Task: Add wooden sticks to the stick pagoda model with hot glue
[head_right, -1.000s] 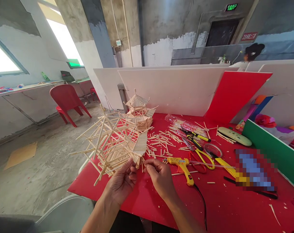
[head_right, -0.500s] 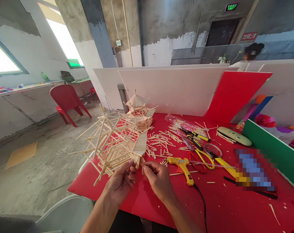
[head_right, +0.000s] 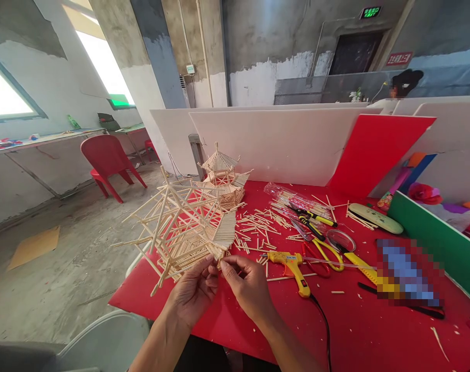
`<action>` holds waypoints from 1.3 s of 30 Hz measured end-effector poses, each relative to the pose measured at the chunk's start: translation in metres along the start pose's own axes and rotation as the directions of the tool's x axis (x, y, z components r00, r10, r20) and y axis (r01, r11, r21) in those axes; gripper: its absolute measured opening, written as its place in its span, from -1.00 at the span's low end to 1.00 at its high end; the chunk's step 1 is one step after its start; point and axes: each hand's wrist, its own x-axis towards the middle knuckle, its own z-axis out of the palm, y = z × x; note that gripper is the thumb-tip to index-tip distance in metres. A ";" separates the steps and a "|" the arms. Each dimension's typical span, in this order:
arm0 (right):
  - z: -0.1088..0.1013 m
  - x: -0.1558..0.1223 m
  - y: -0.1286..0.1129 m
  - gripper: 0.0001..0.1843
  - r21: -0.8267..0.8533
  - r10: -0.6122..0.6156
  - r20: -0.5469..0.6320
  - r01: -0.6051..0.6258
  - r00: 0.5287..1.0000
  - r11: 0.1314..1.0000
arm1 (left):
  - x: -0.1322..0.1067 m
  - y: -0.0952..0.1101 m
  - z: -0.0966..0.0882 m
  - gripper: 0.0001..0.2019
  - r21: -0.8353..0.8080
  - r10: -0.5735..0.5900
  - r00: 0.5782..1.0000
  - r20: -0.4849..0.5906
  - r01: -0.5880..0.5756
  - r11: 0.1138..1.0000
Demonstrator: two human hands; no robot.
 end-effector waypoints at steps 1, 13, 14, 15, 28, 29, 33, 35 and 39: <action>0.000 0.000 -0.001 -0.66 -0.003 -0.002 -0.002 0.002 1.000 1.000 | 0.000 0.000 0.000 -0.90 0.002 -0.001 1.000 0.003 0.001 1.000; 0.005 0.001 -0.008 -0.70 -0.020 -0.005 0.005 0.005 1.000 1.000 | 0.003 -0.001 -0.003 -0.92 -0.016 -0.002 0.999 0.033 0.002 1.000; 0.006 0.001 -0.008 -0.70 -0.018 -0.003 0.004 0.003 1.000 1.000 | 0.002 -0.001 -0.003 -0.92 -0.016 0.001 0.999 0.032 -0.001 1.000; 0.006 0.002 -0.008 -0.70 -0.015 -0.003 0.004 0.003 1.000 1.000 | 0.002 0.000 -0.002 -0.92 -0.016 0.004 1.000 0.029 -0.003 1.000; 0.011 0.004 -0.002 -0.69 0.000 0.005 -0.021 -0.005 1.000 1.000 | -0.003 -0.001 0.000 -0.88 0.000 0.013 1.000 -0.012 -0.013 1.000; 0.011 0.004 -0.001 -0.69 0.003 0.002 -0.020 -0.002 1.000 1.000 | -0.004 -0.001 0.000 -0.87 0.002 0.015 1.000 -0.015 -0.015 1.000; 0.012 0.004 0.000 -0.69 -0.012 -0.007 -0.021 0.006 1.000 1.000 | -0.005 0.000 0.001 -0.86 0.015 0.027 0.999 -0.019 -0.027 1.000; 0.012 0.004 0.001 -0.68 -0.015 -0.014 -0.027 0.013 1.000 1.000 | -0.005 0.001 0.000 -0.86 0.024 0.027 0.999 -0.023 -0.027 0.999; 0.014 0.003 0.004 -0.68 -0.010 -0.020 -0.040 0.020 0.999 1.000 | -0.004 0.001 -0.003 -0.86 0.029 0.011 1.000 -0.006 -0.011 1.000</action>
